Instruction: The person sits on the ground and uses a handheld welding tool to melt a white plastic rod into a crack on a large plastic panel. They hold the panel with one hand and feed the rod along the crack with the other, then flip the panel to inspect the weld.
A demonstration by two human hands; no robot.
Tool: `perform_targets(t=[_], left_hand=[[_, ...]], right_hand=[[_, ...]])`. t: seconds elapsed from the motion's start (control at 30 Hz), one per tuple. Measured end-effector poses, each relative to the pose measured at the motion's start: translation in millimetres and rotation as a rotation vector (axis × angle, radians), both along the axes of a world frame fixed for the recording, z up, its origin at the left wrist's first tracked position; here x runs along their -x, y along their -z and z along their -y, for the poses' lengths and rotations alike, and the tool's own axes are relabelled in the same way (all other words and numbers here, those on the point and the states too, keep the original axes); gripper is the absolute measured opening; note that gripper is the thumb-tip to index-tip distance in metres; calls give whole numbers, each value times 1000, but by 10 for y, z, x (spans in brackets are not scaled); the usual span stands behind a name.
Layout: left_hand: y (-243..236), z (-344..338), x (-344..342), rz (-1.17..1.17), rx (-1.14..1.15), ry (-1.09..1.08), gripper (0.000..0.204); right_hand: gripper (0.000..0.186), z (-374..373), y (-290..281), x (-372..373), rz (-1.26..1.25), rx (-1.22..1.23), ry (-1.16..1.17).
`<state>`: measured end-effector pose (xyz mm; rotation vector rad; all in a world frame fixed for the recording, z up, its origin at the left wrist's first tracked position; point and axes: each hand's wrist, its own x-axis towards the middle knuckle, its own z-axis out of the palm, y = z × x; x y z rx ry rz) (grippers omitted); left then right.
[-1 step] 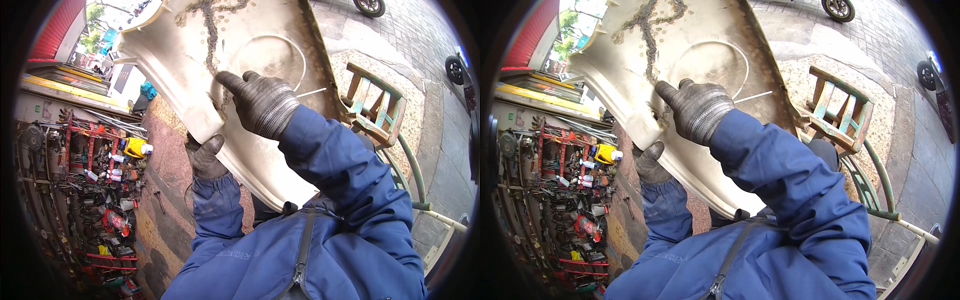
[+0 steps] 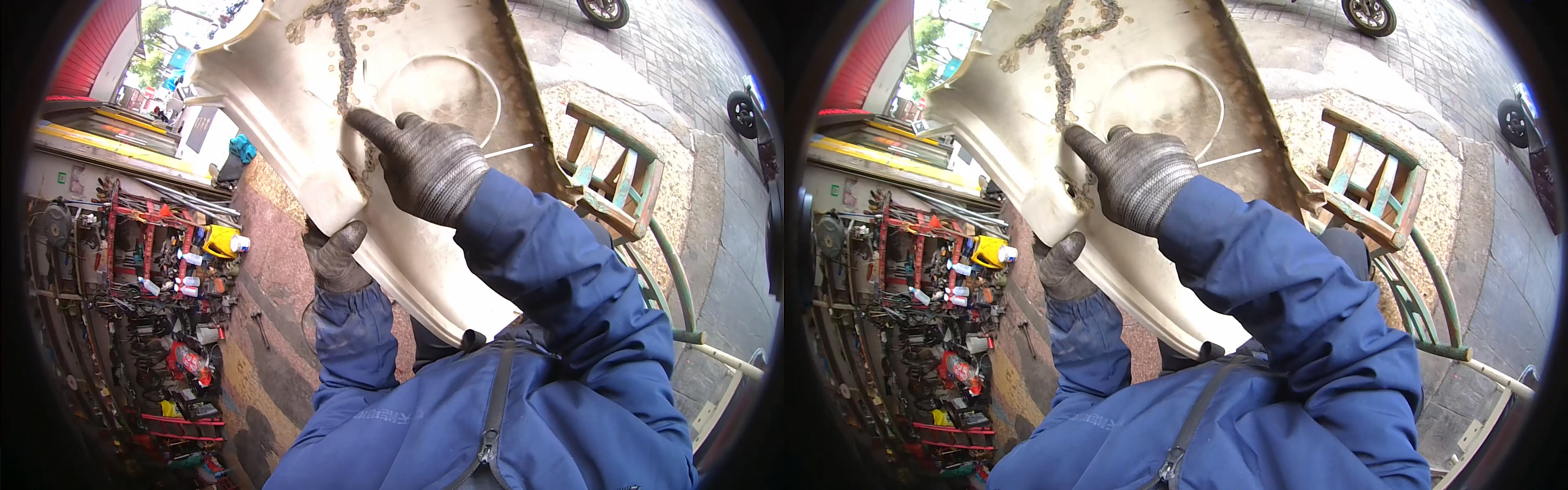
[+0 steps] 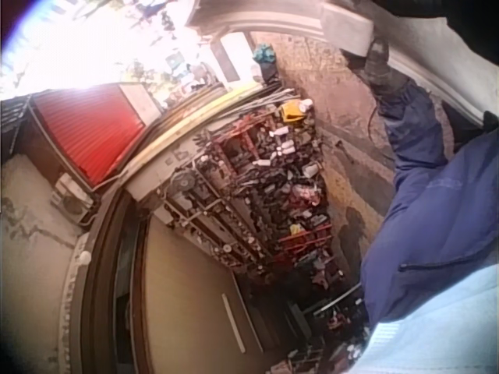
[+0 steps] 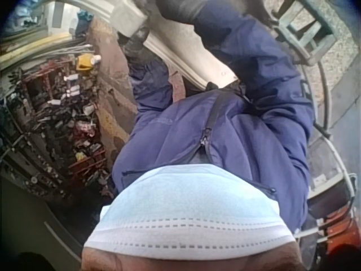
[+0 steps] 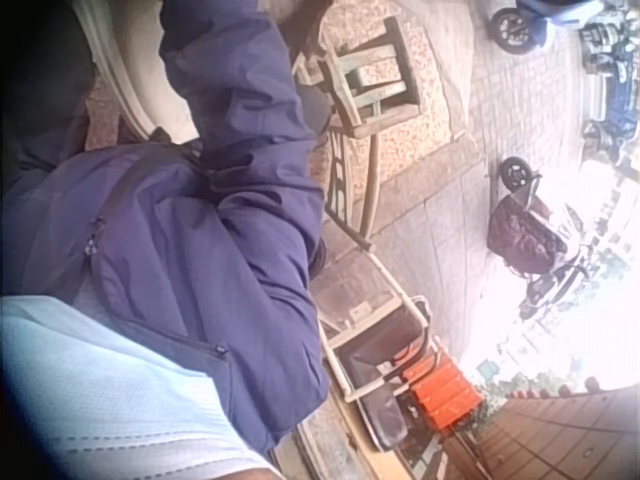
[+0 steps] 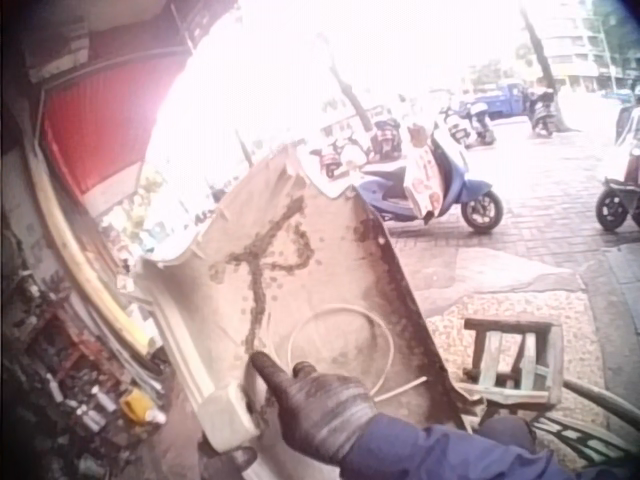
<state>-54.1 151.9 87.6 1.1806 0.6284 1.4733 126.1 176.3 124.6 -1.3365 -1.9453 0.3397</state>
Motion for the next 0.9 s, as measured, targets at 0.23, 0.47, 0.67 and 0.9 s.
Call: perform_targets(t=[0.23,0.47,0.67,0.9], left_hand=[[18,0,148,-106,-13,-40,66],[44,56,81,66,22,76,67],[50,35,133,16,34,70,69],[7,62,100,-89,56,-50,71]], right_hand=[[61,17,-3,-22,14,-26,-24],[65,6,-58,-72,12,-76,-4],[72,-44,-132,-138,-46,-78,-29],[70,11,-213,-174,-6,-29,-26]])
